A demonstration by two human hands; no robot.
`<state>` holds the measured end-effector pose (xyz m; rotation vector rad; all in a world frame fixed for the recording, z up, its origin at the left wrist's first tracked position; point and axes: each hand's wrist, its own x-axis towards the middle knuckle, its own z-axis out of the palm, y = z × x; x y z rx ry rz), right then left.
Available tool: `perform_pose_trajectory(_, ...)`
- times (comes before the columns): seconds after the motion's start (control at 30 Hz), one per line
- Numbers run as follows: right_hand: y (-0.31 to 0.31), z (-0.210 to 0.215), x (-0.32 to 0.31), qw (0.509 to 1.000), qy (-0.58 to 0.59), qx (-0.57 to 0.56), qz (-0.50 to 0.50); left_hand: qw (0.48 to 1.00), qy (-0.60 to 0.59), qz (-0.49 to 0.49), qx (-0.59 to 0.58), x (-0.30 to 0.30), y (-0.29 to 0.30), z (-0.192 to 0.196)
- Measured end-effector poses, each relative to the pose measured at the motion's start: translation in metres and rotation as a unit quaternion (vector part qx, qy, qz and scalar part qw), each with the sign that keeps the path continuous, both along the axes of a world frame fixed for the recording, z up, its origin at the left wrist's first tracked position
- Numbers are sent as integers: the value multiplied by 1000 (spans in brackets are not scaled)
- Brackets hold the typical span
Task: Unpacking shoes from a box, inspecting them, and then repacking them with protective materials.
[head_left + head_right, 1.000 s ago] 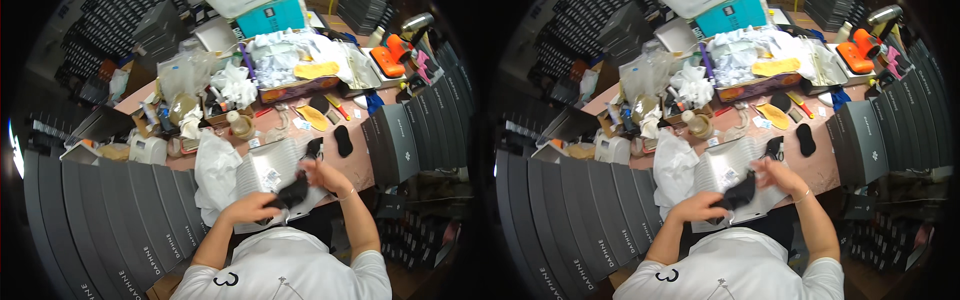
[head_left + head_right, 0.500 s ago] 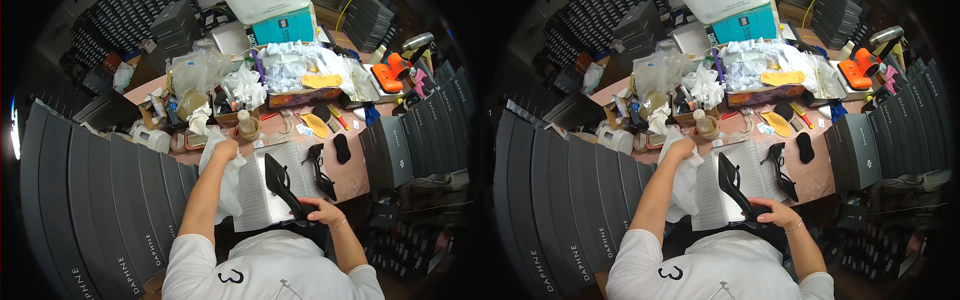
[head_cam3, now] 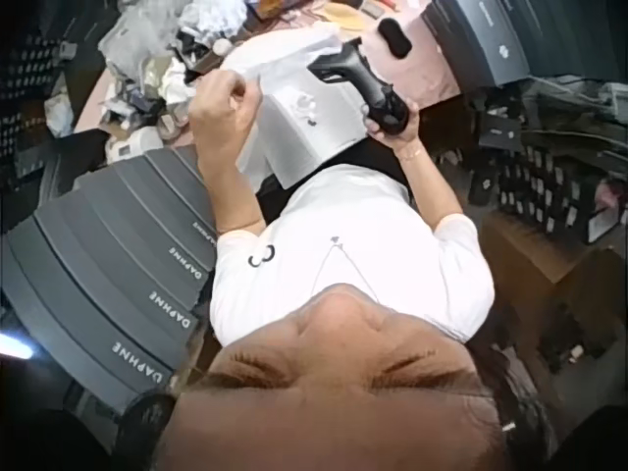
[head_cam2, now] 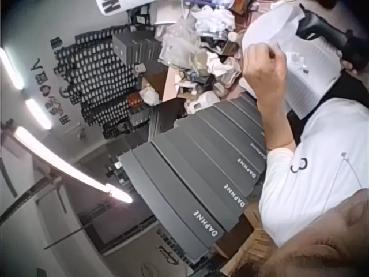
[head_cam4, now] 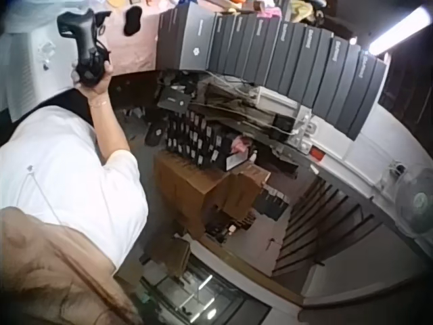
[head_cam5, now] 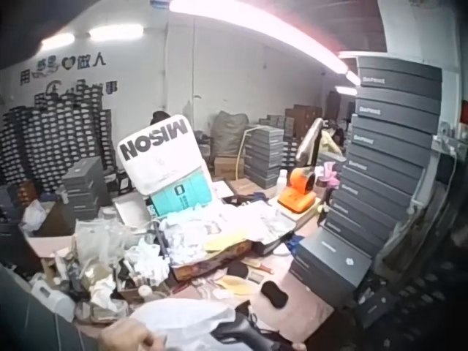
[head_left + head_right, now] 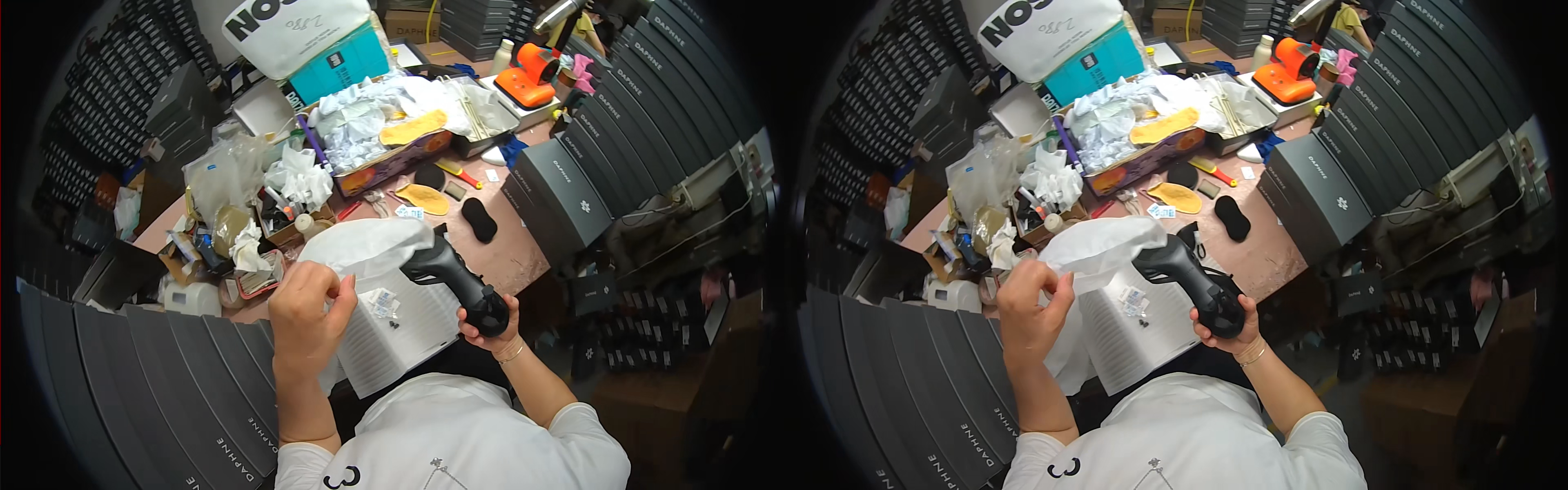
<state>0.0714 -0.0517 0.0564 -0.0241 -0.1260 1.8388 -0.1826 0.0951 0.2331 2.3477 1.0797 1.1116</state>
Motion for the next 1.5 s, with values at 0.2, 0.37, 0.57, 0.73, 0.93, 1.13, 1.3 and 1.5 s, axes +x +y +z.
perform_pose_trajectory(0.2, -19, 16, 14, 986, -163, -14, -41, 990, 28, -79, -118, 28, 6, -40)
perform_pose_trajectory(0.37, -32, 64, 14, 520, -850, 56, -64, 961, 42, -80, -263, 6, -6, -185)
perform_pose_trajectory(0.57, -57, 34, -1, 254, -954, 133, -90, 872, -238, -99, -415, 42, -32, -165)
perform_pose_trajectory(0.73, -56, 27, -15, 235, -957, 157, -72, 847, -262, -112, -449, 43, -37, -168)
perform_pose_trajectory(0.93, -54, 20, -20, 292, -940, 167, -52, 882, -263, -81, -383, 42, -39, -166)
perform_pose_trajectory(1.13, -49, 24, -17, 271, -945, 176, -42, 841, -343, 7, -418, 35, -25, -176)
perform_pose_trajectory(1.3, -41, 56, 1, 423, -892, 160, 33, 949, -167, 88, -254, 17, -10, -164)
perform_pose_trajectory(1.5, -6, 109, 35, 759, -574, 148, 268, 982, -106, 12, -156, 17, -3, -113)
